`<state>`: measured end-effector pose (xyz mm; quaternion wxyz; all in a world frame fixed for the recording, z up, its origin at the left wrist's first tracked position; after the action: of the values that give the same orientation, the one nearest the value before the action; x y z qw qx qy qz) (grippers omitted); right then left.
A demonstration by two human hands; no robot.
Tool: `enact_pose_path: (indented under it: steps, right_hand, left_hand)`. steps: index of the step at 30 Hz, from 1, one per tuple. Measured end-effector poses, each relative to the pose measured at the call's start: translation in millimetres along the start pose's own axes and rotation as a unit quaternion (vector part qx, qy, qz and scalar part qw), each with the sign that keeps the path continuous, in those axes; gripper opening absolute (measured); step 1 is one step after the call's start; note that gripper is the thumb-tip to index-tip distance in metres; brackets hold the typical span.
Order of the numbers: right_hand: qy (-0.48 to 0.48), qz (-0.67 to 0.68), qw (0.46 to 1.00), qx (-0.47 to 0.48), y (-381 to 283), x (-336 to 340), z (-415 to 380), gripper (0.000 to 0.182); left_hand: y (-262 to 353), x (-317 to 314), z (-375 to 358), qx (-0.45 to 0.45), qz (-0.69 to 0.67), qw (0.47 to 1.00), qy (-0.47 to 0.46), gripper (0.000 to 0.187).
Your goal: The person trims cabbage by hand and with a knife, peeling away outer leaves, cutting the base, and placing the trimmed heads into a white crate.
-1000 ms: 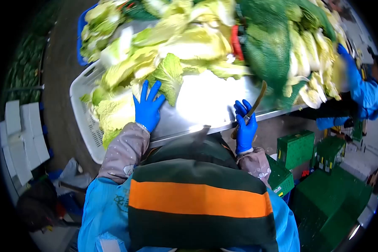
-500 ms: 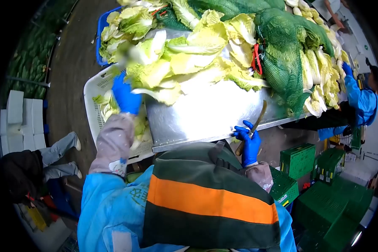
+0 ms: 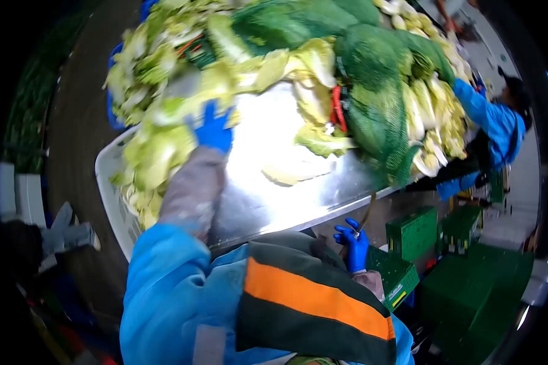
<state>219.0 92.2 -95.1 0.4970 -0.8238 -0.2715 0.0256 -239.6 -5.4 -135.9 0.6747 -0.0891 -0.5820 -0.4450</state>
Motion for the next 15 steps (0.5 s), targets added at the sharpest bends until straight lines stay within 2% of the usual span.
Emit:
enact_pose_path:
  steps: [1, 2, 3, 4, 5, 6, 7, 8, 9, 10, 11, 12, 13, 14, 15]
  right_hand:
    - [0.002, 0.016, 1.0, 0.004, -2, 3, 3, 0.038]
    - [0.007, 0.032, 0.999, 0.008, -3, 3, 4, 0.038]
    - [0.01, 0.049, 0.999, 0.012, -4, 5, 4, 0.039]
    - [-0.004, 0.058, 0.998, 0.017, -2, 6, 8, 0.041]
    - [-0.026, 0.098, 0.995, -0.003, 2, 5, 10, 0.042]
    - [-0.053, 0.136, 0.989, -0.022, 3, 4, 11, 0.043]
    - [-0.083, 0.173, 0.981, -0.04, 3, 2, 12, 0.044]
    - [-0.116, 0.204, 0.97, -0.064, 1, 0, 11, 0.046]
    - [-0.145, 0.206, 0.965, -0.069, 0, 1, 12, 0.045]
    - [-0.173, 0.206, 0.961, -0.071, -3, 4, 15, 0.044]
    - [-0.201, 0.203, 0.956, -0.07, -7, 7, 20, 0.043]
    - [-0.22, 0.125, 0.967, -0.029, -10, 11, 28, 0.039]
    - [-0.224, 0.089, 0.971, -0.007, -19, 16, 36, 0.038]
    - [-0.228, 0.054, 0.972, 0.015, -32, 20, 43, 0.037]
    - [-0.207, 0.084, 0.975, 0.006, -47, 29, 49, 0.038]
  left_hand:
    - [-28, 18, -10, -0.007, 0.024, 0.999, 0.034, 0.042]
    - [-82, 14, -21, 0.044, 0.012, 0.999, 0.004, 0.045]
    - [-105, 46, -35, 0.104, 0.118, 0.988, 0.006, 0.049]
    - [-132, 65, -45, 0.176, 0.166, 0.97, -0.013, 0.051]
    - [-153, 87, -61, 0.29, 0.196, 0.935, -0.052, 0.054]
    - [-160, 105, -67, 0.354, 0.206, 0.91, -0.071, 0.056]
    - [-156, 120, -61, 0.354, 0.181, 0.916, -0.053, 0.058]
    - [-134, 119, -36, 0.255, 0.084, 0.963, 0.015, 0.058]
    - [-109, 118, -15, 0.143, -0.01, 0.988, 0.057, 0.057]
    - [-81, 118, 6, 0.033, -0.11, 0.987, 0.11, 0.056]
    - [-6, 122, 33, -0.003, -0.252, 0.965, 0.074, 0.052]
    - [105, 139, 55, -0.038, -0.386, 0.921, 0.035, 0.049]
    - [193, 145, 64, -0.056, -0.385, 0.921, -0.035, 0.043]
    - [260, 137, 70, -0.148, -0.493, 0.854, -0.073, 0.042]
    - [315, 121, 74, -0.232, -0.493, 0.831, -0.114, 0.04]
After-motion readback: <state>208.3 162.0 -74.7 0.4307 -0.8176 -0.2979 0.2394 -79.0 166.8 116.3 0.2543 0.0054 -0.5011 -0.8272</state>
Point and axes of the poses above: each hand's wrist, its own z-axis towards the middle knuckle, its own x-axis out of the back of the hand, y = z × x, the point moved 8 cm from there along z, towards the middle knuckle, and after that the axes turned 14 degrees about -z, right-handed, at the moved point
